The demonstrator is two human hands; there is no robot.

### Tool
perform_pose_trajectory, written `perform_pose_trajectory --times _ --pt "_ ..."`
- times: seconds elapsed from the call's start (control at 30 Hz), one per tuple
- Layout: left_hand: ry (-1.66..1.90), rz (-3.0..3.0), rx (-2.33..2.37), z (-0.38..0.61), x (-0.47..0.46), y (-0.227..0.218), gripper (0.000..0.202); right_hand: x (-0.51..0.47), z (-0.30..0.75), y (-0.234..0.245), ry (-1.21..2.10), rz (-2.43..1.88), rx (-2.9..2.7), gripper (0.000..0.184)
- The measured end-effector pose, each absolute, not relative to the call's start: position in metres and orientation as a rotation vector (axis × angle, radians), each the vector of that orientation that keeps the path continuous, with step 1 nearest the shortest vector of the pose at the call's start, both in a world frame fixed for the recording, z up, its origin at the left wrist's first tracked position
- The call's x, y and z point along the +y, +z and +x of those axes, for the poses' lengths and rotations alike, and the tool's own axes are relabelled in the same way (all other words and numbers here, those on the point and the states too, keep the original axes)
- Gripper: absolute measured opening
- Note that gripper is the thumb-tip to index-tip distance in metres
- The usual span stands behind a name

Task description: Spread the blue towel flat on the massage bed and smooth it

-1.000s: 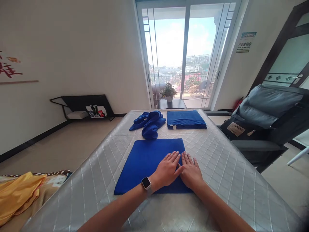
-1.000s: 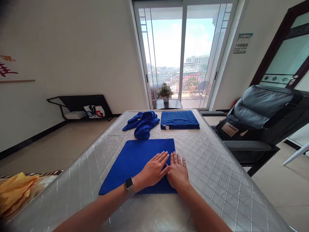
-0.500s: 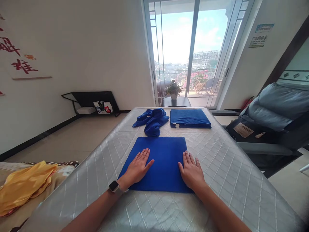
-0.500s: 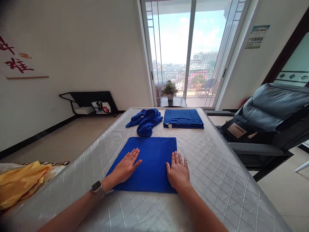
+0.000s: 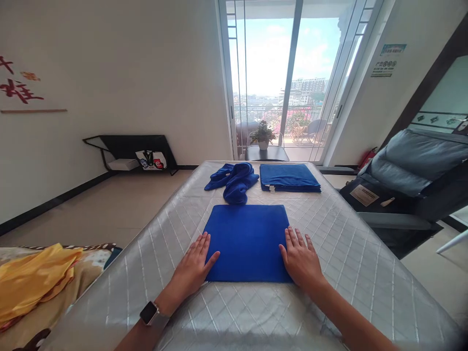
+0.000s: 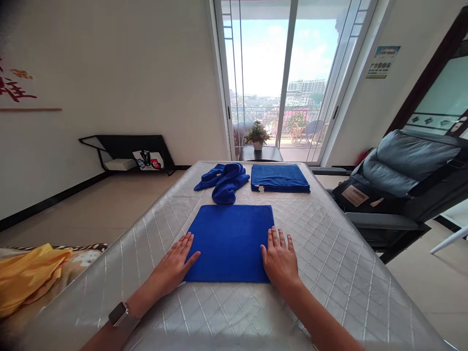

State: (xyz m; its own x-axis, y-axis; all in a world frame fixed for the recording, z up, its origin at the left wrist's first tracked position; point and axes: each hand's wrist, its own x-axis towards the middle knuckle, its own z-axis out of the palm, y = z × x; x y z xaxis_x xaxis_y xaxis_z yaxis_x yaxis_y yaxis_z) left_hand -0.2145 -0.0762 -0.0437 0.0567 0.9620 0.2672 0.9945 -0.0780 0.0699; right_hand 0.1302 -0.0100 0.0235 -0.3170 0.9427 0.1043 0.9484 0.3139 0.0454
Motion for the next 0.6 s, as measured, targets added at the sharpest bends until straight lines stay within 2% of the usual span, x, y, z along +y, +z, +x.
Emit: perform_pose_trajectory --times 0.33,0.5,0.6 --pt "-0.44 -2.142 -2.041 -0.226 -0.074 -0.052 0.073 -0.075 0.15 0.007 0.285 -1.778 -2.505 0.071" --pt "-0.469 -2.133 -2.057 -0.196 -0.083 -0.028 0.07 -0.074 0.151 0.005 0.342 -1.756 -2.454 0.071" --pt "-0.405 -2.386 -1.892 -0.14 -0.09 -0.008 0.07 -0.074 0.151 0.004 0.337 -1.753 -2.447 0.071"
